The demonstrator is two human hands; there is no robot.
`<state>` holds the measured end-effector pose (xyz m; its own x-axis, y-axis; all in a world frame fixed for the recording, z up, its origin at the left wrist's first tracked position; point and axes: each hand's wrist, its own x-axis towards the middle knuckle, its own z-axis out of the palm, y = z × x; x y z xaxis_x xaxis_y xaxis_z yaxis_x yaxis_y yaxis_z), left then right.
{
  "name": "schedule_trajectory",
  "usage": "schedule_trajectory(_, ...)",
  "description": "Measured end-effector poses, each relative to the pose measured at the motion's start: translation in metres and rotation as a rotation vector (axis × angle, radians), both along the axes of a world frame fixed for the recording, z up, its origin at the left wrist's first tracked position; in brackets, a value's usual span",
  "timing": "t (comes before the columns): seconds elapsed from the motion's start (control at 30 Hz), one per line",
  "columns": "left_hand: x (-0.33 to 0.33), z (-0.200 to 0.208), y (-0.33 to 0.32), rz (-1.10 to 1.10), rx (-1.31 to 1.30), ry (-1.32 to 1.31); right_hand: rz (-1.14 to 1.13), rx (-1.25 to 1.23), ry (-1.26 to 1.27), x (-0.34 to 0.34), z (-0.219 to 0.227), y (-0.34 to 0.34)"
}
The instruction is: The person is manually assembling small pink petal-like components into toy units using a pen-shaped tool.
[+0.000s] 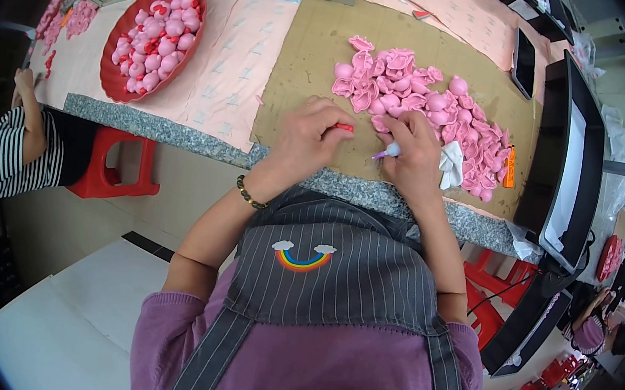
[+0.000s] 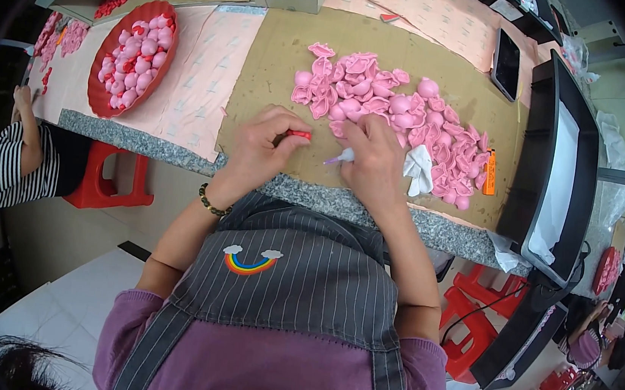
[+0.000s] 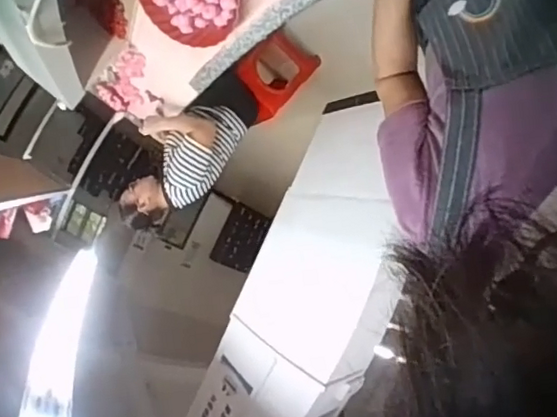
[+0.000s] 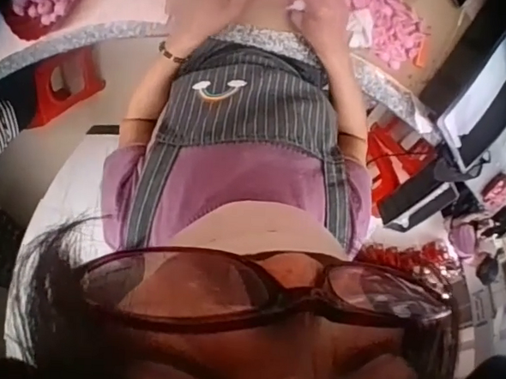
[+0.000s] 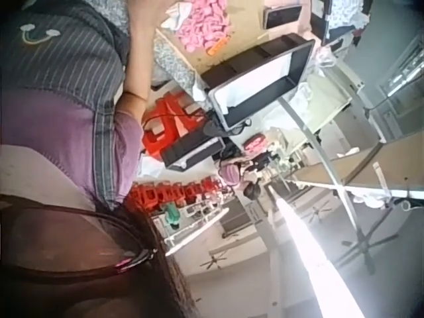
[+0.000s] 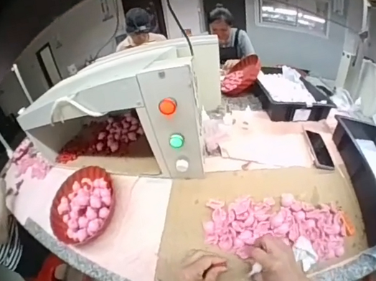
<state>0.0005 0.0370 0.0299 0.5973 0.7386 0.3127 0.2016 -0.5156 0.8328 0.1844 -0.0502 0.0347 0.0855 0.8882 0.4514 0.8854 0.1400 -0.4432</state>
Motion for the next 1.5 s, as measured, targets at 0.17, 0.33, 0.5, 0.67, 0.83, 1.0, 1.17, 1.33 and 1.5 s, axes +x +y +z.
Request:
schedule_trajectory(0.17, 0.004, 0.002, -0.010, -0.027, -0.240, -0.014, 0.081, 0.109, 0.221, 0.001, -0.006, 0.000)
schedule_trajectory(0.33, 0.008, -0.007, -0.013, -0.100, -0.451, -0.159, -0.022, 0.087, 0.133, 0.000, 0.000, -0.003)
schedule_trajectory(0.5, 0.009, -0.006, -0.021, -0.113, -0.829, -0.473, 0.026, 0.133, 0.396, -0.014, 0.012, -0.012)
schedule_trajectory(0.67, 0.011, -0.004, -0.026, -0.200, -0.863, -0.555, -0.063, -0.346, 1.104, -0.022, 0.019, -0.026)
schedule_trajectory(0.83, 0.016, 0.004, -0.013, -0.233, -0.389, -0.338, -0.073, -0.283, 1.285, -0.007, 0.010, -0.041)
schedule_trajectory(1.0, 0.040, 0.002, -0.005, -0.084, 0.088, -0.020, -0.136, -0.197, 1.075, 0.002, 0.013, -0.046)
schedule_trajectory(1.17, 0.042, 0.001, -0.007, -0.092, 0.216, 0.089, -0.180, -0.174, 1.016, 0.006, 0.009, -0.046)
schedule_trajectory(1.33, 0.029, 0.014, -0.016, -0.079, -0.188, -0.049, -0.111, -0.079, 1.235, 0.005, 0.001, -0.045)
schedule_trajectory(1.5, 0.023, 0.002, -0.025, -0.163, -0.875, -0.468, -0.031, -0.004, 1.350, -0.005, 0.006, -0.039)
